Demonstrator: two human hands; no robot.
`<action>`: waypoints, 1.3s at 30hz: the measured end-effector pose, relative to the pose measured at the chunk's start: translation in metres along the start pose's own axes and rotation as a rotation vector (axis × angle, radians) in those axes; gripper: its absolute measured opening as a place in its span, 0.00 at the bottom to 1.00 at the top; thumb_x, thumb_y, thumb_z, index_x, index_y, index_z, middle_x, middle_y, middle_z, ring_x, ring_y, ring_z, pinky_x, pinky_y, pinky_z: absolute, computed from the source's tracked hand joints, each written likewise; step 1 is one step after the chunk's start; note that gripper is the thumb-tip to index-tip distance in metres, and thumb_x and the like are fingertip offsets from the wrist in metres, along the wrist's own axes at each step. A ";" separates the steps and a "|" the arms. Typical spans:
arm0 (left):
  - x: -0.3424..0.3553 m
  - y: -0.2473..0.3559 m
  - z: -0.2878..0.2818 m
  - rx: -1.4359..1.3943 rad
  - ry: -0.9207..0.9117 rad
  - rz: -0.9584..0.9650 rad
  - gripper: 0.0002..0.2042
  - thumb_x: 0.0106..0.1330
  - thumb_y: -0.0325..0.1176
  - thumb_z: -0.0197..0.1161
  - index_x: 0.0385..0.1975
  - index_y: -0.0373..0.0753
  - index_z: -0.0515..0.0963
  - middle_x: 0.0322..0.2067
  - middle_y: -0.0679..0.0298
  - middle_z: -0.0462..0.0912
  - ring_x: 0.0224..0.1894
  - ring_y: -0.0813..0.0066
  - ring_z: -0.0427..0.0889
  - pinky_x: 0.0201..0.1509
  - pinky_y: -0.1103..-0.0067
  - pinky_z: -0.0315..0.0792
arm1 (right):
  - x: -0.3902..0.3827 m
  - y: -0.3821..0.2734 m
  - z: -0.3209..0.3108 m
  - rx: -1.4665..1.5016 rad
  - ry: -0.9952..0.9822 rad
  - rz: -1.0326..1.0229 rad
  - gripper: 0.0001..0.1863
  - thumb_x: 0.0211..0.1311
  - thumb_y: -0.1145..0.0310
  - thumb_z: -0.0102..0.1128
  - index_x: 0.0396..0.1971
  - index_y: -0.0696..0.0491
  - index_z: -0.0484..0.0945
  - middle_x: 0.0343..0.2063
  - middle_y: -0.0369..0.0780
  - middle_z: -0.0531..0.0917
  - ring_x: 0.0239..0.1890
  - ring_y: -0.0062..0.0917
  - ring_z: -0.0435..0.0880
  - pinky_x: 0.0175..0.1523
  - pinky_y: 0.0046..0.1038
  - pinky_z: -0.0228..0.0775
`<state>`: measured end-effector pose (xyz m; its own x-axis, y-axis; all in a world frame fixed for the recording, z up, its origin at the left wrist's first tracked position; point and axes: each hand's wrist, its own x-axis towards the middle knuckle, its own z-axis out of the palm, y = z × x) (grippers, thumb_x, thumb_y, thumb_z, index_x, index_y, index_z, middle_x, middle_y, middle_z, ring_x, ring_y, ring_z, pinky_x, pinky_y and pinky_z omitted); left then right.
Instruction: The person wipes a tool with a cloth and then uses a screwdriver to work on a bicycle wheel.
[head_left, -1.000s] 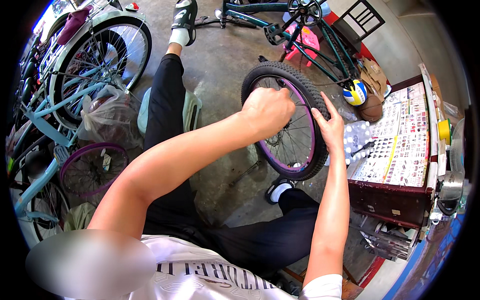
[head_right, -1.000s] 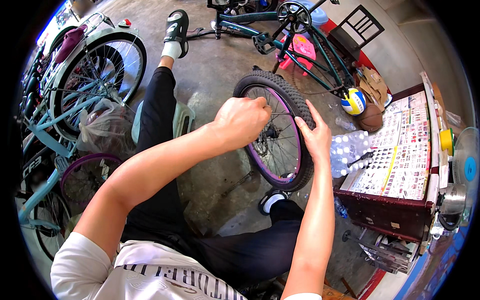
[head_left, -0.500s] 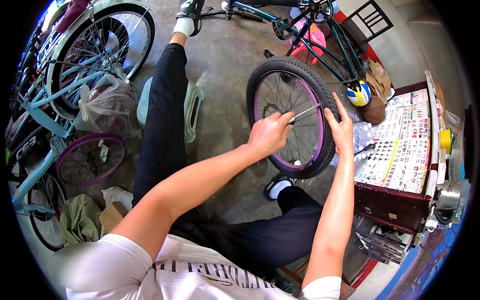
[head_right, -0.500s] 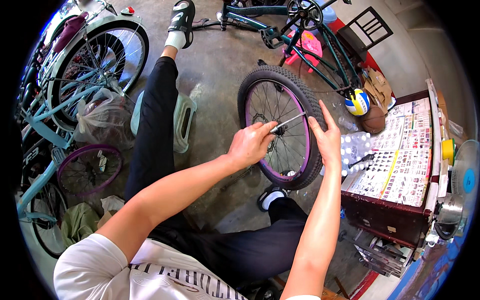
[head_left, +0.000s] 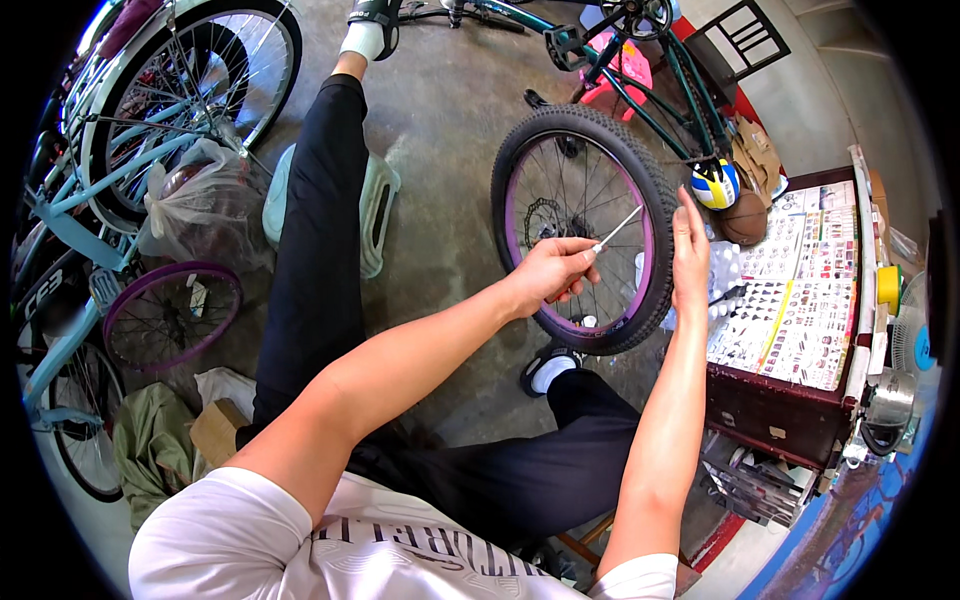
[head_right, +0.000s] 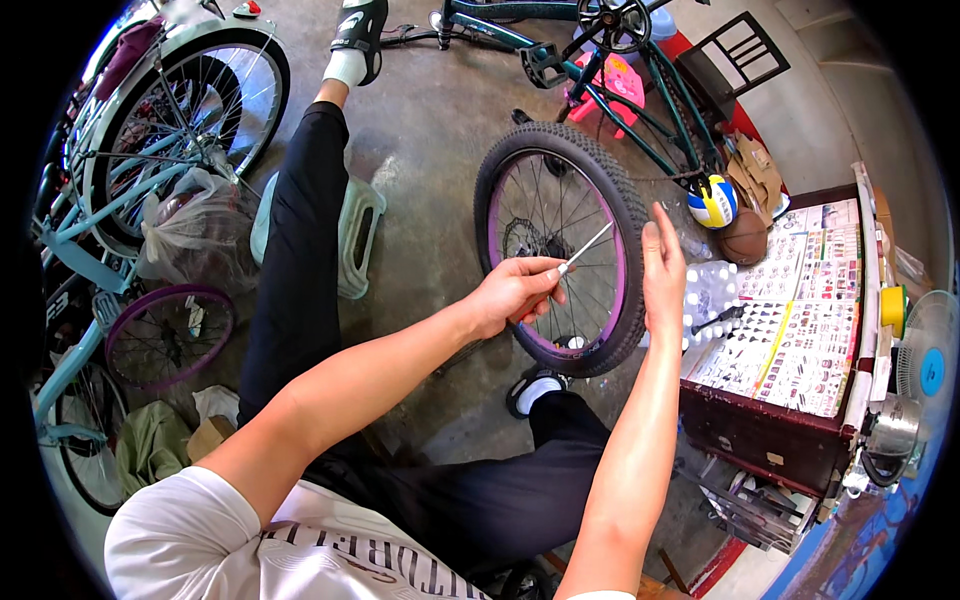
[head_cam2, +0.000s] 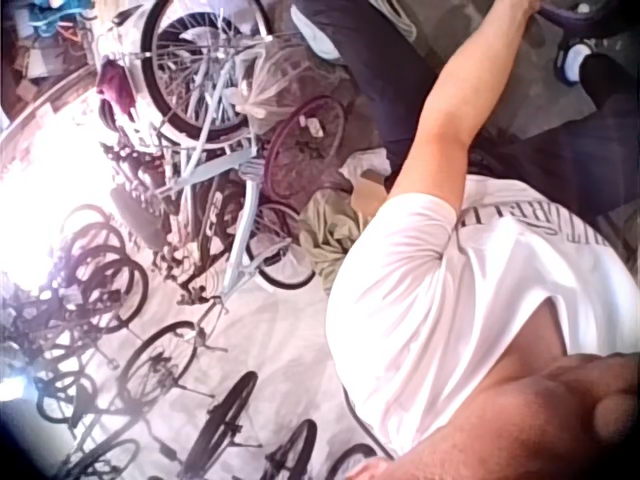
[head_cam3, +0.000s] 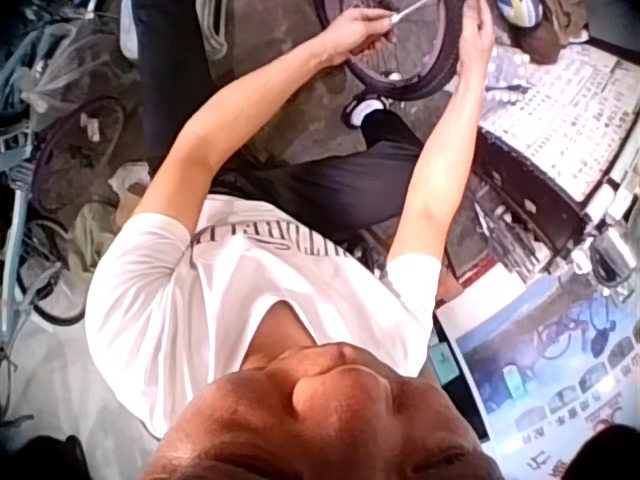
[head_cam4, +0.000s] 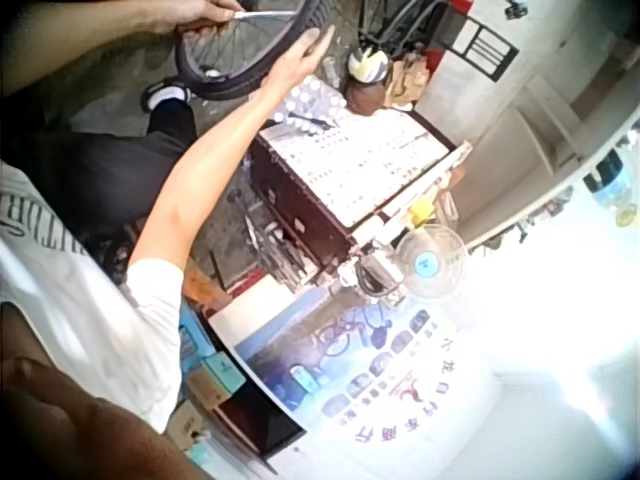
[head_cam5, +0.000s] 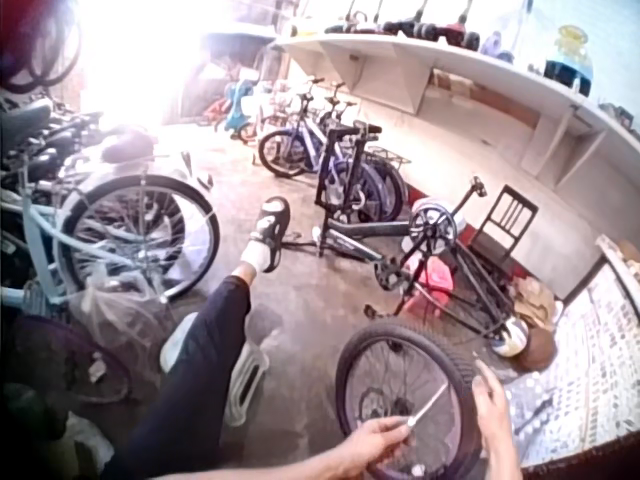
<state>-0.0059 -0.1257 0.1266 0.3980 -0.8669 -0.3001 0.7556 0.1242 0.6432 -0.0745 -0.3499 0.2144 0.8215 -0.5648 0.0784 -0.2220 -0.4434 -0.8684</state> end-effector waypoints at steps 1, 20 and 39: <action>-0.001 0.002 0.001 -0.049 0.011 -0.005 0.16 0.81 0.37 0.56 0.61 0.38 0.77 0.34 0.65 0.84 0.25 0.82 0.77 0.24 0.83 0.68 | -0.002 0.001 -0.007 0.046 -0.001 0.071 0.37 0.74 0.50 0.64 0.75 0.53 0.66 0.70 0.45 0.74 0.71 0.31 0.71 0.73 0.32 0.60; -0.086 0.011 -0.011 0.133 0.440 -0.032 0.17 0.81 0.38 0.53 0.62 0.38 0.74 0.34 0.67 0.81 0.26 0.84 0.73 0.24 0.84 0.66 | -0.017 -0.037 0.033 -0.082 0.003 0.082 0.28 0.55 0.59 0.80 0.49 0.61 0.82 0.39 0.41 0.89 0.38 0.24 0.86 0.46 0.29 0.77; -0.059 0.112 0.021 1.888 0.294 0.641 0.13 0.64 0.30 0.64 0.48 0.38 0.82 0.40 0.58 0.83 0.41 0.54 0.87 0.40 0.61 0.82 | -0.006 -0.001 0.032 0.122 -0.007 0.065 0.33 0.66 0.45 0.71 0.59 0.57 0.83 0.46 0.39 0.89 0.47 0.21 0.83 0.57 0.27 0.73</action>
<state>0.0448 -0.0710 0.2311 0.5395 -0.7974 0.2703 -0.8131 -0.4102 0.4131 -0.0623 -0.3238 0.1995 0.8114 -0.5842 0.0169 -0.2097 -0.3181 -0.9246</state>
